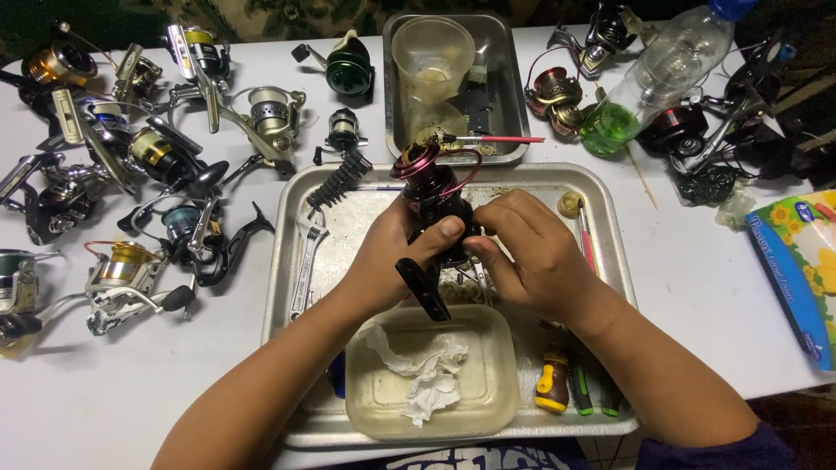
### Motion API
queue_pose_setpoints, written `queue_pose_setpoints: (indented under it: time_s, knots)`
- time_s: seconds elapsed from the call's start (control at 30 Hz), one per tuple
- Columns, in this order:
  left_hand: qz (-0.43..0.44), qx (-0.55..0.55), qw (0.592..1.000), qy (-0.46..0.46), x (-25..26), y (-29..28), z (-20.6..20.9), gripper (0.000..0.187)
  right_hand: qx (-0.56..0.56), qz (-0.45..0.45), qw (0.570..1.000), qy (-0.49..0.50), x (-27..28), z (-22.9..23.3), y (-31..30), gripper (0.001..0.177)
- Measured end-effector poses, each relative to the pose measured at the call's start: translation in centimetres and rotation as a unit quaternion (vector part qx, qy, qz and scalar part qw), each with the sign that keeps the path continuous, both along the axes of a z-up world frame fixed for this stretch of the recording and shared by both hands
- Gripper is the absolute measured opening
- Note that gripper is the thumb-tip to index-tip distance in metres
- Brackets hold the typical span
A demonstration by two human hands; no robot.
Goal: The person cleans a fishing reel by wiping it with a white cloth and using a small brush to scrub the spool and handle. The person rotates the reel to access different parts and wipes the components repeatedly. The person places the cleaned reel on the table among other reels.
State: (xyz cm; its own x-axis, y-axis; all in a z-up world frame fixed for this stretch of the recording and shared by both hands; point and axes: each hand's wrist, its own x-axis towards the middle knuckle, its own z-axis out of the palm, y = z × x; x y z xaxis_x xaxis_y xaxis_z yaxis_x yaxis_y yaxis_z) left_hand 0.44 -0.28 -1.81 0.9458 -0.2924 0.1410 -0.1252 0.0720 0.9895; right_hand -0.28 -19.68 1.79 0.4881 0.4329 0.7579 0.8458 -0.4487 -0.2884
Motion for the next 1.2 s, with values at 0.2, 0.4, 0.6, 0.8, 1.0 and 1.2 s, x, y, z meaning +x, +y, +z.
queue_pose_setpoints:
  time_s: [0.2,0.4,0.6,0.8,1.0,1.2]
  knots:
    - [0.022,0.033,0.999,0.004,-0.3,0.2,0.9,0.058,0.009,-0.013,0.999,0.034,0.0,-0.9,0.2,0.026]
    - [0.056,0.062,0.997,0.0,-0.4,0.7,3.9,0.066,0.006,-0.027,0.998,0.052,0.0,2.3,-0.4,0.033]
    - [0.056,0.078,0.995,0.01,0.2,1.4,5.5,0.063,0.077,0.087,0.975,0.189,-2.3,2.9,0.5,0.045]
    - [-0.021,0.094,0.993,0.069,-0.4,1.2,8.0,0.061,0.214,0.253,0.803,0.494,-1.1,2.6,0.7,0.029]
    - [-0.066,0.323,0.942,-0.059,-1.8,1.9,9.7,0.082,0.43,0.143,0.711,0.538,0.6,3.7,-0.4,0.046]
    - [0.022,0.37,0.885,-0.281,-4.3,1.3,3.9,0.033,0.467,0.078,0.748,0.464,0.7,5.4,-1.8,0.045]
